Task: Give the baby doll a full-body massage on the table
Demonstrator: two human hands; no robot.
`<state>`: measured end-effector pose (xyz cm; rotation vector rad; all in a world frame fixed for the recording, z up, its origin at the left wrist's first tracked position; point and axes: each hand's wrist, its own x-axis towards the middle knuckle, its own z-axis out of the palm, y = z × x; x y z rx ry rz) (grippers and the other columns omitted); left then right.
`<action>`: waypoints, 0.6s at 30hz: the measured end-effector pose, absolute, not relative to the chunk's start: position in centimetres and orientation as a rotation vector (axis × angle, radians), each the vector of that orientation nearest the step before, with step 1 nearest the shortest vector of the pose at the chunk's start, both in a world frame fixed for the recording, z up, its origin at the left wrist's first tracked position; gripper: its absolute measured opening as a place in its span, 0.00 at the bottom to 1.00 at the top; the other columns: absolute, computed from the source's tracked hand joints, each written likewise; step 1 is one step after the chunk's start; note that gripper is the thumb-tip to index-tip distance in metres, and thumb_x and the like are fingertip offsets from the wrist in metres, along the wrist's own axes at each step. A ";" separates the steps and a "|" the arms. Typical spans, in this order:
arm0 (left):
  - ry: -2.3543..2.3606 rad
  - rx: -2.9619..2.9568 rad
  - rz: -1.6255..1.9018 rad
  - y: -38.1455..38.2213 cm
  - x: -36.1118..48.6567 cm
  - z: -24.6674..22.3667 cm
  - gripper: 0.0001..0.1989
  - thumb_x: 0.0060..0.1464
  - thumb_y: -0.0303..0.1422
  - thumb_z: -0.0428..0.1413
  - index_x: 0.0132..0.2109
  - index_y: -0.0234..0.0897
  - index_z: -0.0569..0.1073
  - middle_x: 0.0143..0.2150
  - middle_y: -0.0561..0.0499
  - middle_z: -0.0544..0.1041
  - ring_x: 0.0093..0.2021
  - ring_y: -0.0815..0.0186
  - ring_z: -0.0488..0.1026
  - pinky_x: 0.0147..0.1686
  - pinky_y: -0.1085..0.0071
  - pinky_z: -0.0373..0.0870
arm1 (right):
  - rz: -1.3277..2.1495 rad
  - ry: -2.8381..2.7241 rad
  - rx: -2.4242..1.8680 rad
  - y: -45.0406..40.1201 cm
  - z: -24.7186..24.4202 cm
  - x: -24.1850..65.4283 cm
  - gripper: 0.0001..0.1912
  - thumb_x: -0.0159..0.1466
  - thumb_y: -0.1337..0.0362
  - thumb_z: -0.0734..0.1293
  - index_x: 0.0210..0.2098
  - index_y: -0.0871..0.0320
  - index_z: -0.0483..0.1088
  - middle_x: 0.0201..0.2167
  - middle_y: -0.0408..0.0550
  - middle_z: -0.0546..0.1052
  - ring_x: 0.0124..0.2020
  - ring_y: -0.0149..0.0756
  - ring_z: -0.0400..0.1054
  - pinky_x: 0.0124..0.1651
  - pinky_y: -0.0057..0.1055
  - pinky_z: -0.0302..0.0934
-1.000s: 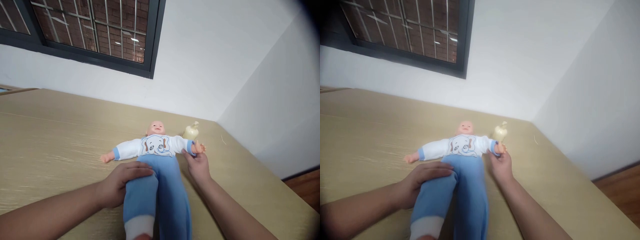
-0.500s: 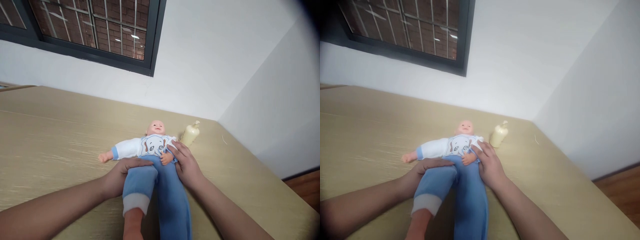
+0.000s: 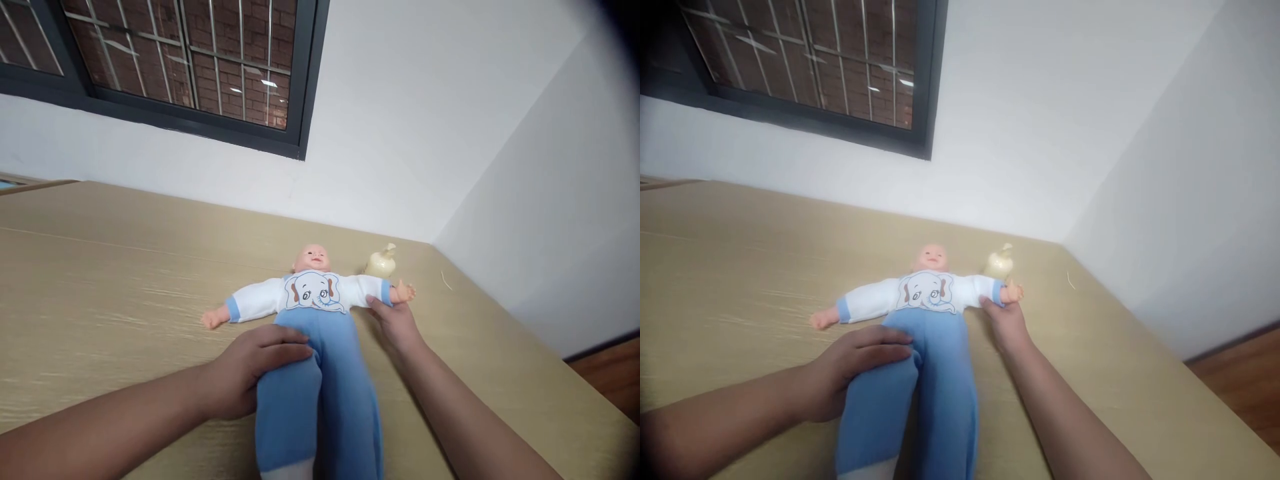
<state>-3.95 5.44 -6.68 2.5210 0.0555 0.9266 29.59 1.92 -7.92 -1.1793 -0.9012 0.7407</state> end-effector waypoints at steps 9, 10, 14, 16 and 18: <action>0.016 2.869 0.921 5.3 -3.9 -6.6 0.25 0.60 0.34 0.59 0.64 0.48 0.68 0.62 0.42 0.72 0.55 0.54 0.74 0.54 0.61 0.71 | 1.200 -0.408 -1.079 2.9 -8.4 31.3 0.21 0.58 0.71 0.74 0.50 0.58 0.74 0.49 0.51 0.81 0.47 0.41 0.79 0.51 0.35 0.76; 0.012 2.898 0.926 5.2 -3.9 -6.5 0.24 0.60 0.34 0.59 0.63 0.48 0.69 0.62 0.43 0.72 0.53 0.55 0.74 0.53 0.61 0.71 | 1.220 -0.403 -1.073 3.0 -8.5 31.5 0.21 0.58 0.70 0.74 0.50 0.59 0.74 0.49 0.52 0.81 0.46 0.41 0.79 0.51 0.35 0.76; 0.014 3.028 0.947 4.7 -3.7 -6.3 0.19 0.65 0.34 0.55 0.62 0.49 0.71 0.60 0.44 0.74 0.53 0.55 0.74 0.55 0.61 0.69 | 1.253 -0.425 -1.058 3.1 -9.0 31.9 0.22 0.58 0.70 0.75 0.51 0.59 0.73 0.49 0.53 0.81 0.46 0.43 0.79 0.52 0.36 0.76; 0.032 3.066 0.946 4.5 -3.6 -6.4 0.19 0.67 0.31 0.53 0.62 0.51 0.71 0.60 0.44 0.74 0.55 0.55 0.73 0.56 0.61 0.68 | 1.254 -0.435 -1.068 3.1 -9.0 31.8 0.22 0.58 0.69 0.75 0.52 0.60 0.73 0.50 0.55 0.81 0.46 0.43 0.79 0.52 0.36 0.75; 0.037 3.049 0.929 4.4 -3.6 -6.6 0.20 0.66 0.32 0.54 0.63 0.52 0.71 0.61 0.45 0.73 0.56 0.55 0.73 0.56 0.61 0.67 | 1.228 -0.465 -1.075 3.0 -8.9 31.3 0.23 0.57 0.67 0.75 0.52 0.59 0.73 0.50 0.54 0.81 0.47 0.43 0.79 0.52 0.37 0.75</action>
